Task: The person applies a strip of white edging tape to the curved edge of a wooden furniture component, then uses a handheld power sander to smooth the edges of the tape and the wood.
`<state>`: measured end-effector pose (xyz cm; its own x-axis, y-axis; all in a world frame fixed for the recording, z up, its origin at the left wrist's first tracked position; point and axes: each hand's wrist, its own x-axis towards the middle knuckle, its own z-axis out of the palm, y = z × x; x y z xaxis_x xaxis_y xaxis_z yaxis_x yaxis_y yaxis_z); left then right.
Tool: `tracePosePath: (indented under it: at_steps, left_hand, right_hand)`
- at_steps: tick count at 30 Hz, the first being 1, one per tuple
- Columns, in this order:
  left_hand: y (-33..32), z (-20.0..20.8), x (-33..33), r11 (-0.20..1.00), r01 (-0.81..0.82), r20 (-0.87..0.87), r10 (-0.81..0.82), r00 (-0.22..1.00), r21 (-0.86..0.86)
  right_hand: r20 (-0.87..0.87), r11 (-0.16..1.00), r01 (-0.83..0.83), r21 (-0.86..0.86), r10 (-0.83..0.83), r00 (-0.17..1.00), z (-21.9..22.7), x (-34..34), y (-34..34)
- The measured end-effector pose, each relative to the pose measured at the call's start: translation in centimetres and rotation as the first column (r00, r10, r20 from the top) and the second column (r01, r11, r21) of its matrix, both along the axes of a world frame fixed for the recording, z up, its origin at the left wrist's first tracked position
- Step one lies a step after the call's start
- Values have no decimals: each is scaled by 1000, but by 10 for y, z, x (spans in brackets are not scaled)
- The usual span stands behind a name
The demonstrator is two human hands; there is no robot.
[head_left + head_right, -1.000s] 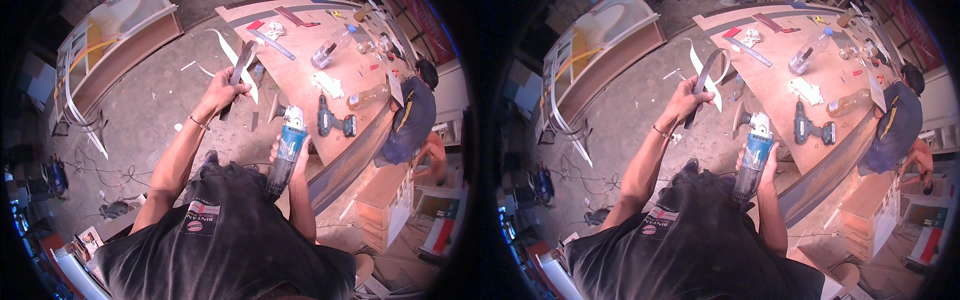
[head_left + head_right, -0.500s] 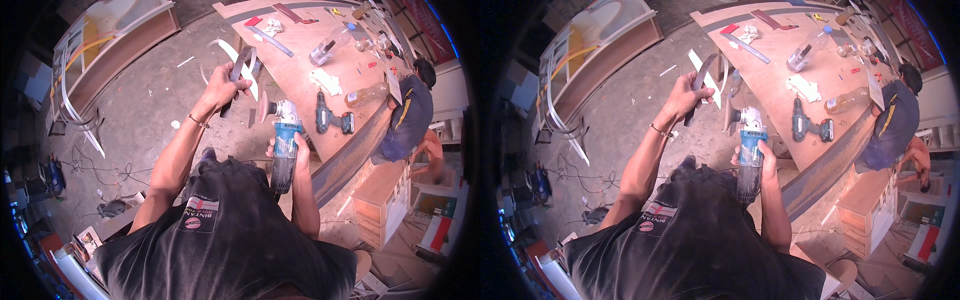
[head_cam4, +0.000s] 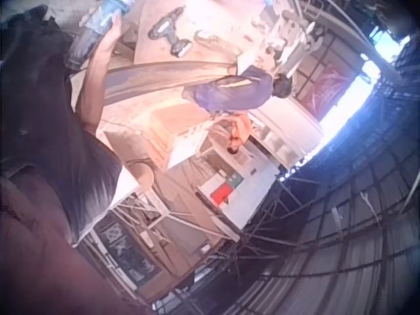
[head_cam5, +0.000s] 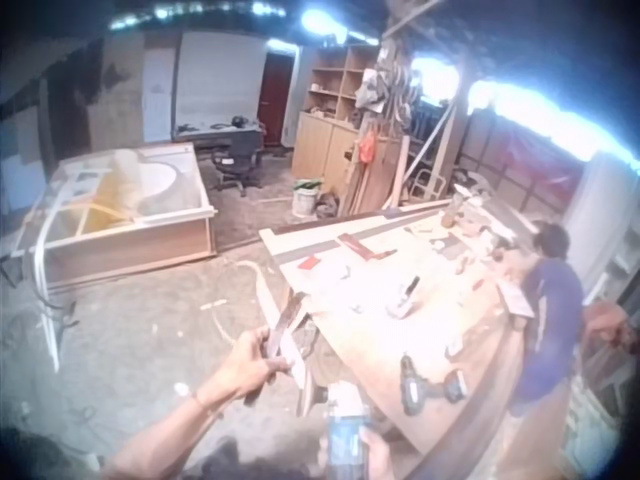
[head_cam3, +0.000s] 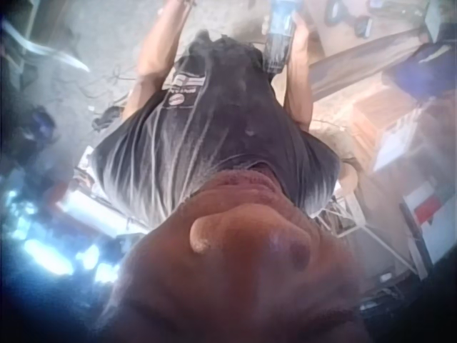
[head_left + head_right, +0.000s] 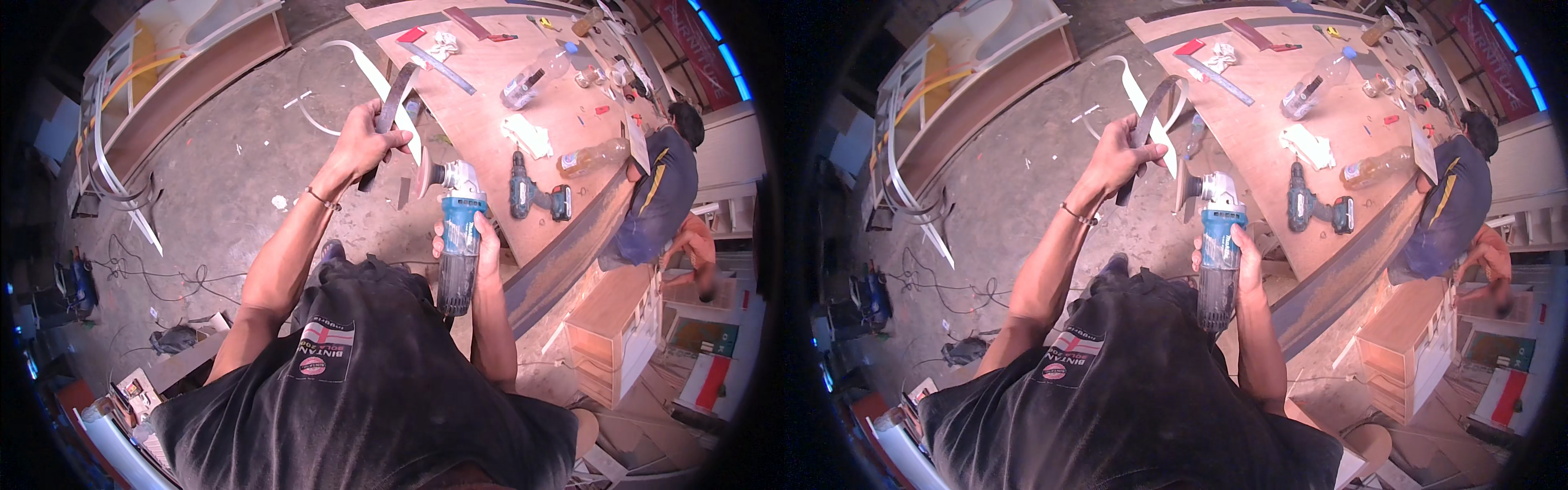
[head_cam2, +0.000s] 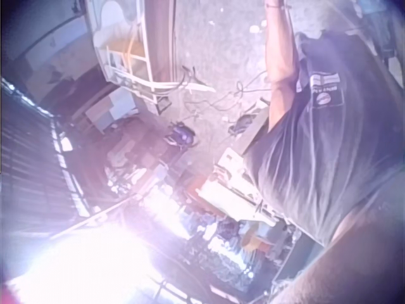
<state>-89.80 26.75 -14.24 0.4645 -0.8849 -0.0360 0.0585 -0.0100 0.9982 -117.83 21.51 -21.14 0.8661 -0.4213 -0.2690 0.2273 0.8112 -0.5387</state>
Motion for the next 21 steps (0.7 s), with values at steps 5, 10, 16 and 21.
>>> tracePosePath:
  at_steps: [5,10,16,21]
  left_hand:
    - [0,-6,1,1000,-8,20,8,1000,-4]
    - [-2,-7,1,1000,17,14,-17,1000,-10]
    - [-2,-8,1,1000,14,7,-14,1000,2]
    - [-3,-10,3,999,45,-3,-45,999,28]
  right_hand:
    - [16,1000,-29,-2,29,999,-1,1,-1]
    - [10,1000,-31,1,31,999,0,0,0]
    - [20,999,-35,-21,35,999,2,1,-1]
    - [13,999,-35,-22,36,999,2,1,-1]
